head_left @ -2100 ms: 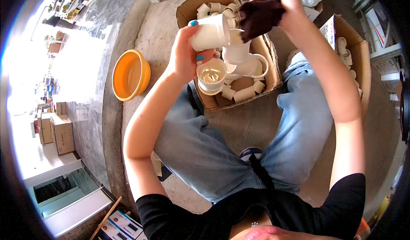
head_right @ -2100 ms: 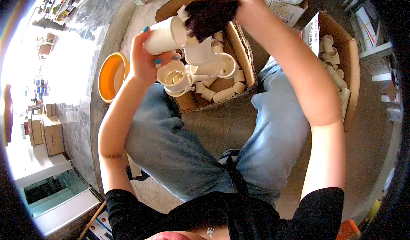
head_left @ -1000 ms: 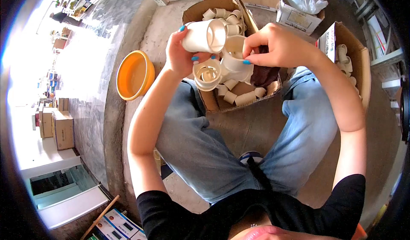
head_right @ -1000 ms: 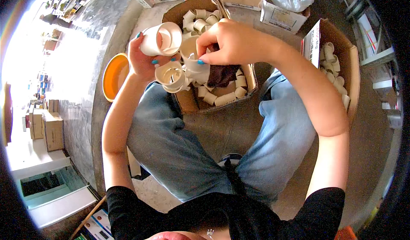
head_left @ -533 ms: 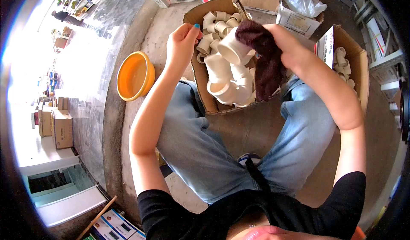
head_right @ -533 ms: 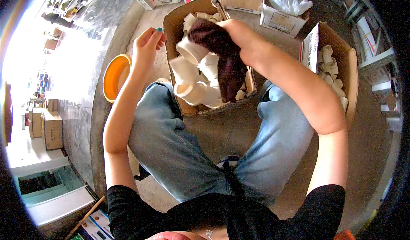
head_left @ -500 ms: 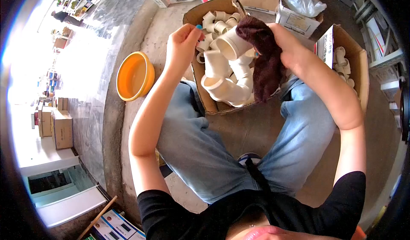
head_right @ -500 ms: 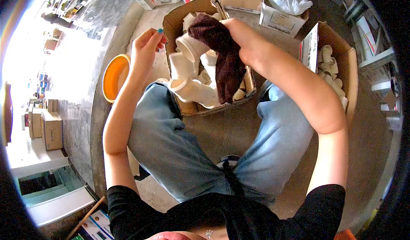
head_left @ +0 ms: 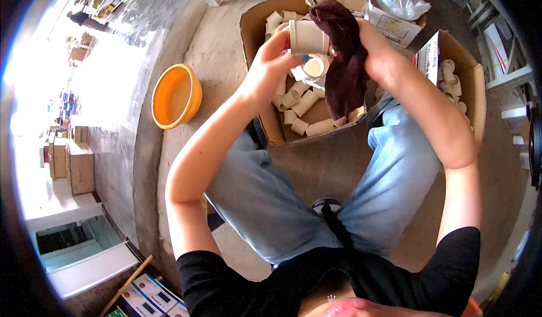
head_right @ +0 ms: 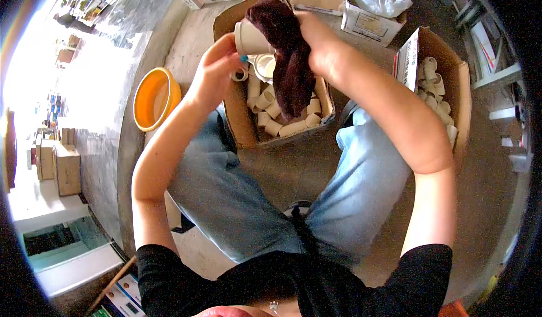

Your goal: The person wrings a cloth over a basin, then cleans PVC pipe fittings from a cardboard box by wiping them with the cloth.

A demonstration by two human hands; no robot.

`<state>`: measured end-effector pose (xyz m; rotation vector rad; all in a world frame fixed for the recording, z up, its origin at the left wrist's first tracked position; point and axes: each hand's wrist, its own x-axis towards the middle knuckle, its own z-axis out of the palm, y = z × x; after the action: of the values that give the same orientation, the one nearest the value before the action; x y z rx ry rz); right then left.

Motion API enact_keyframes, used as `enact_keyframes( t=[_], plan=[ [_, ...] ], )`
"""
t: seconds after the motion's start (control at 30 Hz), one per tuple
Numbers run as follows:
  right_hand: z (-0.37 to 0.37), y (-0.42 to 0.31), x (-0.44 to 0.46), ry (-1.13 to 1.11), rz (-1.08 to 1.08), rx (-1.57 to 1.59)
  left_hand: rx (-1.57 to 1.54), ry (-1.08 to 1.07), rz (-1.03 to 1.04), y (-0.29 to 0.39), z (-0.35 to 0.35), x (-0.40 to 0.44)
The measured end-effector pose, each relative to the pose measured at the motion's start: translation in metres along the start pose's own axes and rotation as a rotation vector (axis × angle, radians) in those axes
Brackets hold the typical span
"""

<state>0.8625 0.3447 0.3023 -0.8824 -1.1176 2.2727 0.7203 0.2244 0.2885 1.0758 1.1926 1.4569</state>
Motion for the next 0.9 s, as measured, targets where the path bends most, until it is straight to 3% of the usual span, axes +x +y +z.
enact_keyframes(
  t=[0.07, 0.17, 0.27, 0.4, 0.53, 0.73, 0.87, 0.9],
  plan=[
    [0.001, -0.005, -0.010, -0.053, -0.010, -0.015, -0.143, -0.048, 0.025, 0.001, -0.004, 0.002],
    [-0.010, -0.022, -0.027, -0.246, 0.074, -0.027, -0.337, 0.082, -0.074, -0.016, -0.025, -0.002],
    [-0.022, -0.026, -0.046, -0.199, -0.024, -0.135, -0.287, 0.162, -0.167, 0.002, -0.007, -0.025],
    [-0.063, -0.016, -0.054, -0.143, 0.008, -0.166, -0.302, 0.158, -0.288, 0.033, 0.020, -0.050],
    [-0.063, -0.002, -0.078, -0.056, -0.244, -0.164, -0.355, 0.285, -0.250, 0.038, 0.029, -0.070],
    [-0.044, 0.032, -0.089, -0.003, -0.436, -0.415, -0.431, 0.138, -0.197, 0.020, 0.021, -0.079],
    [0.011, -0.006, -0.089, 0.255, -0.674, -0.623, -0.297, 0.108, -0.159, 0.038, 0.024, -0.061],
    [0.014, -0.019, -0.078, 0.208, -0.748, -0.638, -0.310, 0.116, -0.164, 0.043, 0.022, -0.054]
  ],
)
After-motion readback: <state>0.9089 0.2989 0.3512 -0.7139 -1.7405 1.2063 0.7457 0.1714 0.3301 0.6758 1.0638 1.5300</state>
